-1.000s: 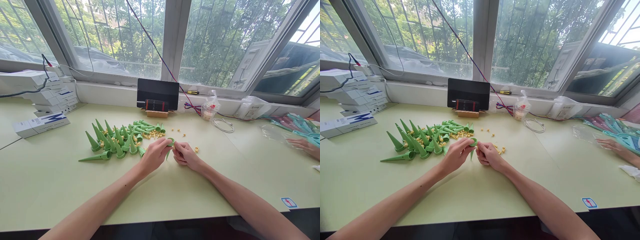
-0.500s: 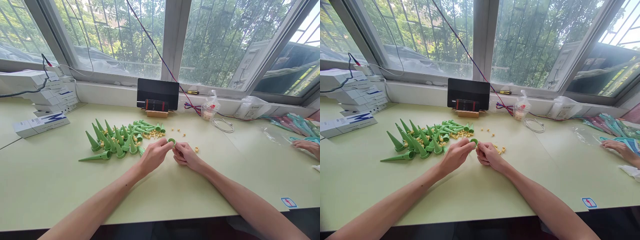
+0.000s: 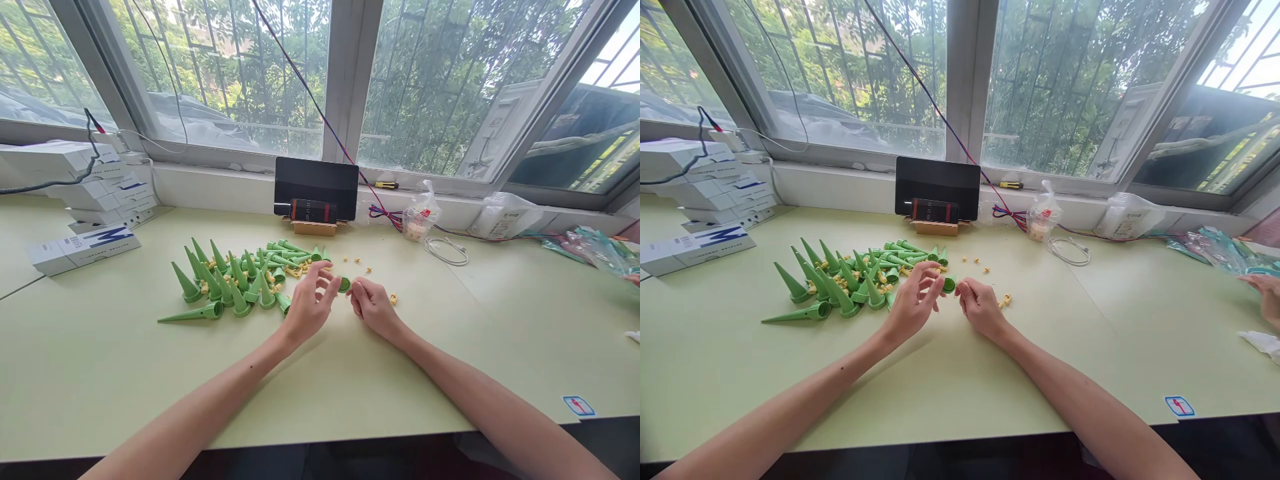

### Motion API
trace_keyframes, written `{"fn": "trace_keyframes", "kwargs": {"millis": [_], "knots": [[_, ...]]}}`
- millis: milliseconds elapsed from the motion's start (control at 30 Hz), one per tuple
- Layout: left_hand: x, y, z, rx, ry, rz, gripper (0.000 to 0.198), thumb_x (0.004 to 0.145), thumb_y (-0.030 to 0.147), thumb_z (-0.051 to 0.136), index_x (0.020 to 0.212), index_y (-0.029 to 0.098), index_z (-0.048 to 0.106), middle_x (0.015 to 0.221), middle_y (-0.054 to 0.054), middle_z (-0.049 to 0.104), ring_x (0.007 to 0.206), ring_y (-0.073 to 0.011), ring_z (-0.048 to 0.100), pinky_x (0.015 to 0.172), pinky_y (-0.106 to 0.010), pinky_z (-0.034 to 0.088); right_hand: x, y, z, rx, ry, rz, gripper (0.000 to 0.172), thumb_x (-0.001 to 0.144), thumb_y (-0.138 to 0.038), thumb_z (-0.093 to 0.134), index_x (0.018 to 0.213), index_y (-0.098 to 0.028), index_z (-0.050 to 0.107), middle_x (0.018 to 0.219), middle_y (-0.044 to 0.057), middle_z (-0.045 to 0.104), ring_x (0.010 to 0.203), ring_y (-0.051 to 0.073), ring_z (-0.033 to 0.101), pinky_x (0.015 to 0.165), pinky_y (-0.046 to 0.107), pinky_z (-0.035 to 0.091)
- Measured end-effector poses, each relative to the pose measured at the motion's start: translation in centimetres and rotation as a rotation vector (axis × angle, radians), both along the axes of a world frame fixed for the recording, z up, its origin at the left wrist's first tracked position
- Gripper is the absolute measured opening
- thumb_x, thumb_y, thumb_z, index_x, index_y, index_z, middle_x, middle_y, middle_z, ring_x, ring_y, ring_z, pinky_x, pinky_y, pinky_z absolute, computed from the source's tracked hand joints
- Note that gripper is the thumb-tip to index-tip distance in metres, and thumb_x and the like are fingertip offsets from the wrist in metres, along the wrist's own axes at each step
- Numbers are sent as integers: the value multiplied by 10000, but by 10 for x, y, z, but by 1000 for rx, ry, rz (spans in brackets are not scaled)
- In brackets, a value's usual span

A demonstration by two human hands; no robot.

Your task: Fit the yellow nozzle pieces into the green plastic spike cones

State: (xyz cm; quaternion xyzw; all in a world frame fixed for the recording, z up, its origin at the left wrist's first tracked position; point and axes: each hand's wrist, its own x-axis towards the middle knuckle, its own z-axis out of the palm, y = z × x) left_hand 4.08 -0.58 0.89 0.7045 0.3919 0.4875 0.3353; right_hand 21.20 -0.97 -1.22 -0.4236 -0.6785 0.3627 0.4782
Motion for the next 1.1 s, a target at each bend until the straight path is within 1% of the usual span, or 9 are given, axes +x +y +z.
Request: {"fn": "trace_keyframes", "kwargs": {"millis": [67, 167, 333, 433, 567, 667, 833, 933, 1100], "knots": [[-1, 2, 0, -62, -12, 17, 349, 957, 511, 444, 1059, 195, 550, 958, -49, 600, 708, -129, 608, 482, -200, 473, 1, -1, 0, 47, -88, 9, 427, 997, -514, 387, 725, -200, 484, 507, -47, 470, 422, 91, 391, 473, 239, 345], [-2, 5, 0, -106, 17, 27, 394, 954, 538, 433, 900, 178, 585, 899, -39, 629, 632, -108, 574, 475, -198, 437, 1, -1, 1, 51, -155, 37, 402, 1002, -477, 380, 717, -206, 463, 505, -47, 479, 435, 97, 398, 496, 240, 354], [-2, 5, -2, -162, -31, 5, 389, 924, 555, 490, 829, 184, 559, 764, -6, 594, 570, -103, 552, 452, -198, 415, 2, 1, 1, 67, -196, 22, 372, 1002, -438, 381, 722, -207, 462, 496, -53, 470, 449, 103, 397, 519, 240, 357], [-2, 7, -4, -250, -34, 4, 415, 904, 576, 509, 782, 182, 557, 657, 10, 543, 502, -103, 523, 410, -202, 383, 3, 3, 0, 75, -207, 15, 360, 1000, -419, 386, 718, -208, 458, 496, -54, 463, 455, 104, 394, 524, 240, 354], [-4, 9, -4, -385, -40, -58, 426, 888, 574, 531, 761, 172, 589, 581, 17, 508, 449, -98, 485, 396, -207, 382, 4, 3, -1, 74, -215, 10, 344, 997, -414, 390, 740, -206, 483, 507, -53, 471, 462, 106, 396, 523, 240, 353], [-5, 10, -4, -433, -60, -99, 398, 878, 545, 560, 756, 168, 593, 574, 18, 513, 443, -94, 480, 406, -206, 388, 4, 4, -2, 64, -219, 3, 353, 995, -422, 393, 730, -206, 478, 501, -53, 467, 458, 105, 386, 517, 241, 347], [-7, 10, -7, -434, -83, -126, 375, 873, 518, 575, 753, 163, 603, 602, 10, 532, 459, -94, 494, 418, -206, 384, 3, 5, -5, 36, -197, 2, 366, 990, -445, 395, 711, -213, 447, 459, -66, 419, 428, 103, 347, 483, 243, 312], [-7, 10, -7, -428, -68, -125, 369, 876, 511, 570, 767, 161, 612, 591, 14, 533, 447, -90, 485, 429, -210, 391, 3, 4, -5, 17, -191, 8, 362, 985, -449, 398, 717, -214, 462, 427, -77, 378, 405, 104, 330, 466, 246, 293], [-7, 7, -4, -399, -35, -118, 359, 873, 504, 573, 776, 161, 608, 594, 15, 527, 457, -92, 481, 421, -206, 381, 2, 3, -3, -19, -177, 17, 379, 978, -457, 406, 702, -209, 485, 395, -80, 373, 373, 102, 337, 454, 249, 294]]}}
